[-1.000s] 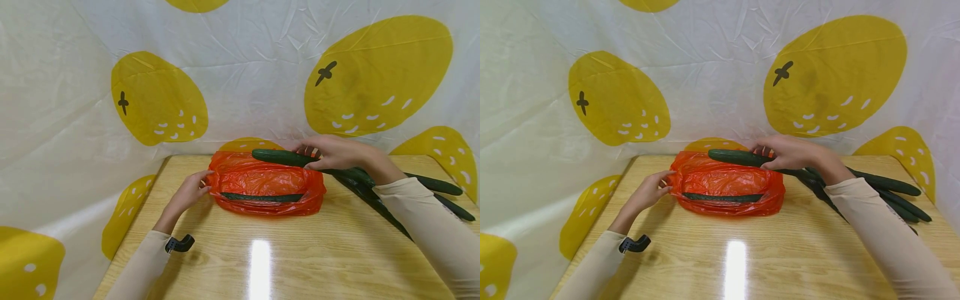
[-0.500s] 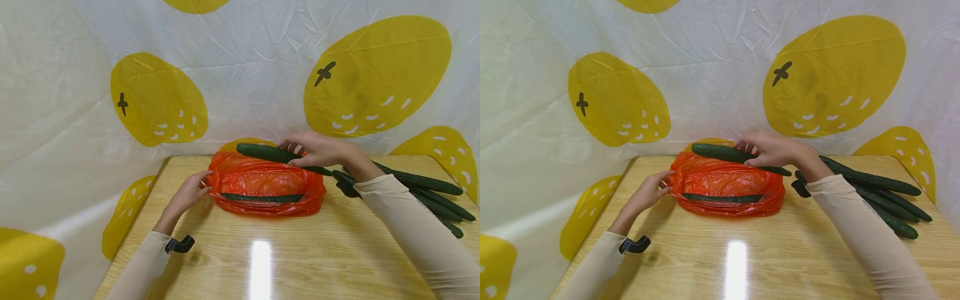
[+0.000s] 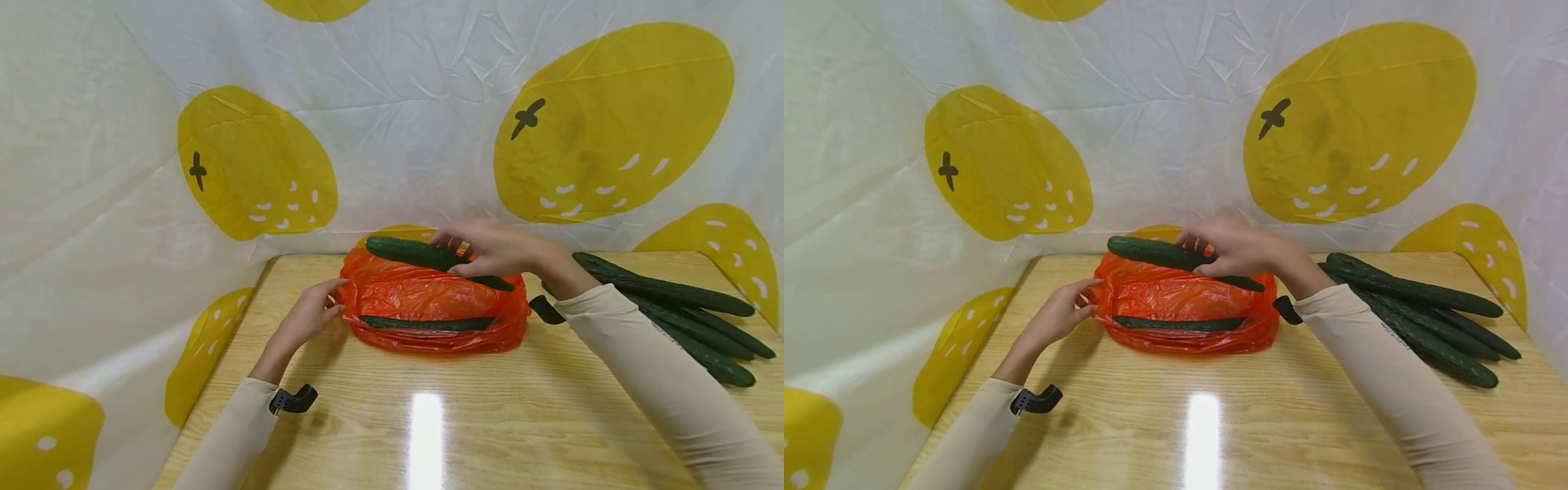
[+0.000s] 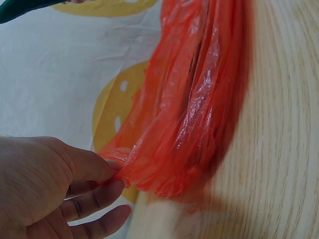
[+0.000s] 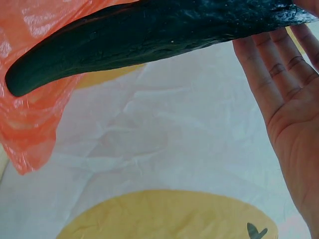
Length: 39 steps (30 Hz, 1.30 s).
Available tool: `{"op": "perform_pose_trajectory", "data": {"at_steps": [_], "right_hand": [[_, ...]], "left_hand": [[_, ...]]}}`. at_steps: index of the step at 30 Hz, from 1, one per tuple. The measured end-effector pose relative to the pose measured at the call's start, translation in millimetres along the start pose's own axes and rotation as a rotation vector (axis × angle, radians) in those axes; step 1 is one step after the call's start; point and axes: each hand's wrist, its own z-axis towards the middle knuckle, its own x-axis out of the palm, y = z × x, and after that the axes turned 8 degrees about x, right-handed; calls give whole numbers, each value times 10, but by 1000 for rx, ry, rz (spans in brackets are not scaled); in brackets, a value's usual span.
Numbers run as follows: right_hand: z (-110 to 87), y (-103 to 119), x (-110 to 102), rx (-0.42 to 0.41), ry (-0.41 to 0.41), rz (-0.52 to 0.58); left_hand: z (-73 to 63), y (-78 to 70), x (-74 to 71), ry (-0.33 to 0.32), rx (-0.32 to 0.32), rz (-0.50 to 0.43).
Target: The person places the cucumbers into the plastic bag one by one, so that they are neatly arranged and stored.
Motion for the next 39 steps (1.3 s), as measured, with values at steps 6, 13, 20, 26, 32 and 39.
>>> {"op": "perform_pose_trajectory", "data": {"at_steps": [6, 13, 20, 26, 32, 39], "right_hand": [[75, 6, 127, 12, 13, 65], [135, -61, 317, -15, -9, -10], [158, -134, 460, 33, 101, 74], [170, -171, 543, 36, 124, 73], [187, -190, 621, 49, 130, 38], [235, -214, 714, 78, 153, 22]], "left_hand": [[2, 7, 8, 2, 3, 7], [-1, 11, 7, 2, 8, 0], [1, 6, 9, -2, 0, -4], [4, 18, 10, -4, 8, 4], [9, 15, 6, -7, 16, 5], [7, 20, 10, -6, 14, -6]]}}
